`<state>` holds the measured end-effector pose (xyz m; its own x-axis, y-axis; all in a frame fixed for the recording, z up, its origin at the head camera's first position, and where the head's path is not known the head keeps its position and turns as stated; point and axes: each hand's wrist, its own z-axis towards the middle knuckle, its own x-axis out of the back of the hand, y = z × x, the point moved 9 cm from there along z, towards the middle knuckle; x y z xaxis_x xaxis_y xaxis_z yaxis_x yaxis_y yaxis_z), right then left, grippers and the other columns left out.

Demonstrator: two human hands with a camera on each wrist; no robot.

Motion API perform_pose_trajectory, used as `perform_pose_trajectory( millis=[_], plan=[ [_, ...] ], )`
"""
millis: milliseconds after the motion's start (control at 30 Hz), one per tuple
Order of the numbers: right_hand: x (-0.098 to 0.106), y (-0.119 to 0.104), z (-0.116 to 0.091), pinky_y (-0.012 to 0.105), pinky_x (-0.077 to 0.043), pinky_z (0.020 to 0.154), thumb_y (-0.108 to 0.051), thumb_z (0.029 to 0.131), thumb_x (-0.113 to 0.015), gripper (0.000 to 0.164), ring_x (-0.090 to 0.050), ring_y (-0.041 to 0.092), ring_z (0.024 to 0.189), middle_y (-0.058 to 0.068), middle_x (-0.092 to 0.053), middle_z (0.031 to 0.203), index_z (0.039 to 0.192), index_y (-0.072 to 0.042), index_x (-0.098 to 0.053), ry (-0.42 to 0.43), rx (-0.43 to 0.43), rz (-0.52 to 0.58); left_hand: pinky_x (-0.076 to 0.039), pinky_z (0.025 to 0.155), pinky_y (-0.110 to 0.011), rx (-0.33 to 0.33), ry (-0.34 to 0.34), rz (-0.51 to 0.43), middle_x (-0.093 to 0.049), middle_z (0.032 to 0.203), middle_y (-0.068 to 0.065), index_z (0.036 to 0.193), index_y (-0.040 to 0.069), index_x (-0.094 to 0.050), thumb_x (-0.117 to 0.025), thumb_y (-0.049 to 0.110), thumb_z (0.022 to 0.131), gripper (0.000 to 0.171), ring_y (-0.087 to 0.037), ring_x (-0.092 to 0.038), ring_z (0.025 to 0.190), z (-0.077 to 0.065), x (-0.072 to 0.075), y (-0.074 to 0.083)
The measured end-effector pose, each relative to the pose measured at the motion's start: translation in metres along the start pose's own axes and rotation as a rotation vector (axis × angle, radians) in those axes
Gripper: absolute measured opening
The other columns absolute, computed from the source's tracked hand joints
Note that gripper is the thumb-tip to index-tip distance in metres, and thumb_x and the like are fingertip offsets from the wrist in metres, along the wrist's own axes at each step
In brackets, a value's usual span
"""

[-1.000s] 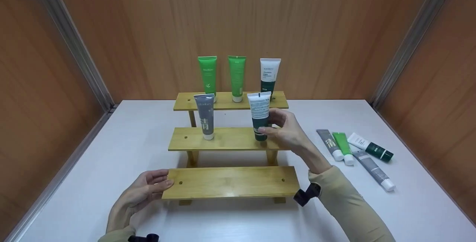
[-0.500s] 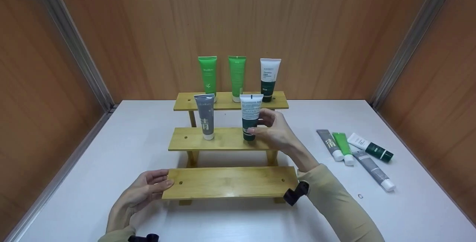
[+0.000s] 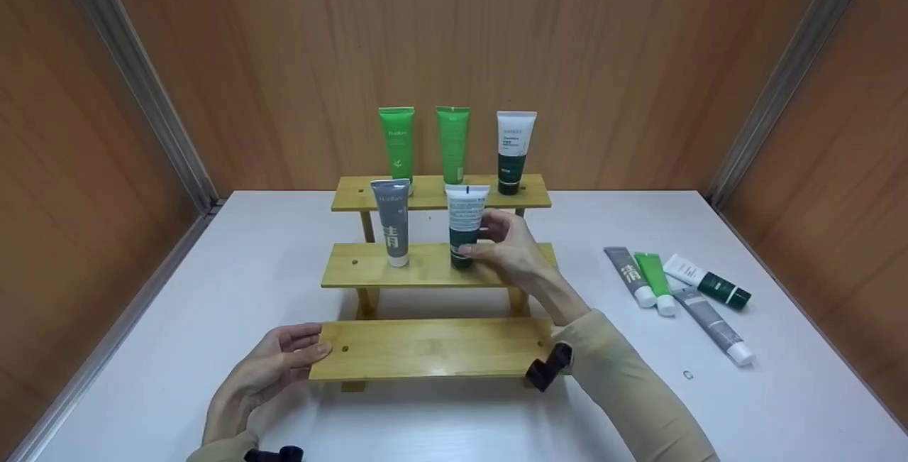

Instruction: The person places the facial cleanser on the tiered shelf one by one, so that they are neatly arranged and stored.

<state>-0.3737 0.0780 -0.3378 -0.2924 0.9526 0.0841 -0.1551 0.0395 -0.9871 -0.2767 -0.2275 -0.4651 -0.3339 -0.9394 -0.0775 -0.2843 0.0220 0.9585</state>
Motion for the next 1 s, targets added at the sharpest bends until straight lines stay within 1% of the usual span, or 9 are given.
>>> perform_pose_trajectory(
  millis=[300, 600, 667, 767, 833, 900, 1000],
  plan=[
    [-0.005, 0.0047, 0.0042, 0.043, -0.044, 0.115, 0.009, 0.081, -0.075, 0.054, -0.059, 0.03, 0.125, 0.02, -0.06, 0.137, 0.132, 0.004, -0.058, 0.014, -0.011, 0.002, -0.06, 0.089, -0.025, 0.007, 0.004, 0.001, -0.064, 0.114, -0.001, 0.15, -0.018, -0.02, -0.069, 0.015, 0.095, 0.081, -0.01, -0.068, 0.101, -0.0003, -0.0005, 0.0],
    [-0.0078, 0.0059, 0.0044, 0.044, -0.042, 0.118, 0.009, 0.082, -0.073, 0.058, -0.056, 0.031, 0.129, 0.019, -0.058, 0.142, 0.137, 0.002, -0.056, -0.002, -0.032, 0.013, -0.06, 0.09, -0.025, 0.005, -0.011, -0.006, -0.063, 0.114, -0.002, 0.15, -0.018, -0.018, -0.068, 0.015, 0.096, 0.081, -0.01, -0.068, 0.102, -0.0003, -0.0016, 0.0006],
    [-0.0086, 0.0056, 0.0045, 0.042, -0.045, 0.115, 0.009, 0.082, -0.073, 0.058, -0.059, 0.03, 0.125, 0.021, -0.059, 0.14, 0.137, 0.003, -0.055, -0.009, -0.022, 0.017, -0.06, 0.09, -0.025, 0.004, -0.013, -0.004, -0.063, 0.114, -0.002, 0.15, -0.018, -0.017, -0.068, 0.015, 0.096, 0.081, -0.01, -0.068, 0.102, -0.0005, -0.0017, 0.0005],
    [-0.009, 0.0055, 0.0046, 0.036, -0.05, 0.106, 0.008, 0.082, -0.073, 0.056, -0.062, 0.025, 0.116, 0.022, -0.062, 0.135, 0.135, 0.004, -0.056, -0.009, -0.006, 0.027, -0.06, 0.089, -0.024, 0.009, -0.009, 0.0, -0.063, 0.114, -0.002, 0.15, -0.018, -0.018, -0.068, 0.014, 0.096, 0.08, -0.01, -0.069, 0.101, -0.0004, -0.0016, 0.0002],
    [-0.009, 0.005, 0.0049, 0.034, -0.052, 0.102, 0.008, 0.082, -0.073, 0.054, -0.063, 0.022, 0.112, 0.022, -0.063, 0.133, 0.134, 0.005, -0.057, -0.009, 0.008, 0.031, -0.06, 0.088, -0.024, 0.014, -0.001, 0.002, -0.063, 0.113, -0.001, 0.15, -0.018, -0.019, -0.068, 0.014, 0.096, 0.08, -0.01, -0.069, 0.1, -0.0002, -0.0011, 0.0],
    [-0.0086, 0.0047, 0.0045, 0.033, -0.051, 0.103, 0.007, 0.083, -0.074, 0.054, -0.063, 0.022, 0.112, 0.021, -0.063, 0.133, 0.133, 0.005, -0.057, -0.006, 0.014, 0.029, -0.06, 0.088, -0.024, 0.018, 0.005, 0.004, -0.064, 0.113, -0.001, 0.15, -0.017, -0.019, -0.068, 0.014, 0.095, 0.08, -0.01, -0.069, 0.099, 0.0001, -0.0008, -0.0002],
    [-0.0074, 0.0036, 0.003, 0.038, -0.049, 0.11, 0.006, 0.083, -0.074, 0.055, -0.062, 0.026, 0.119, 0.022, -0.061, 0.136, 0.135, 0.005, -0.055, -0.011, 0.024, 0.019, -0.06, 0.088, -0.024, 0.018, 0.009, 0.008, -0.064, 0.112, -0.001, 0.15, -0.017, -0.02, -0.068, 0.015, 0.095, 0.08, -0.01, -0.069, 0.099, 0.0002, -0.0007, -0.0001]
  ],
)
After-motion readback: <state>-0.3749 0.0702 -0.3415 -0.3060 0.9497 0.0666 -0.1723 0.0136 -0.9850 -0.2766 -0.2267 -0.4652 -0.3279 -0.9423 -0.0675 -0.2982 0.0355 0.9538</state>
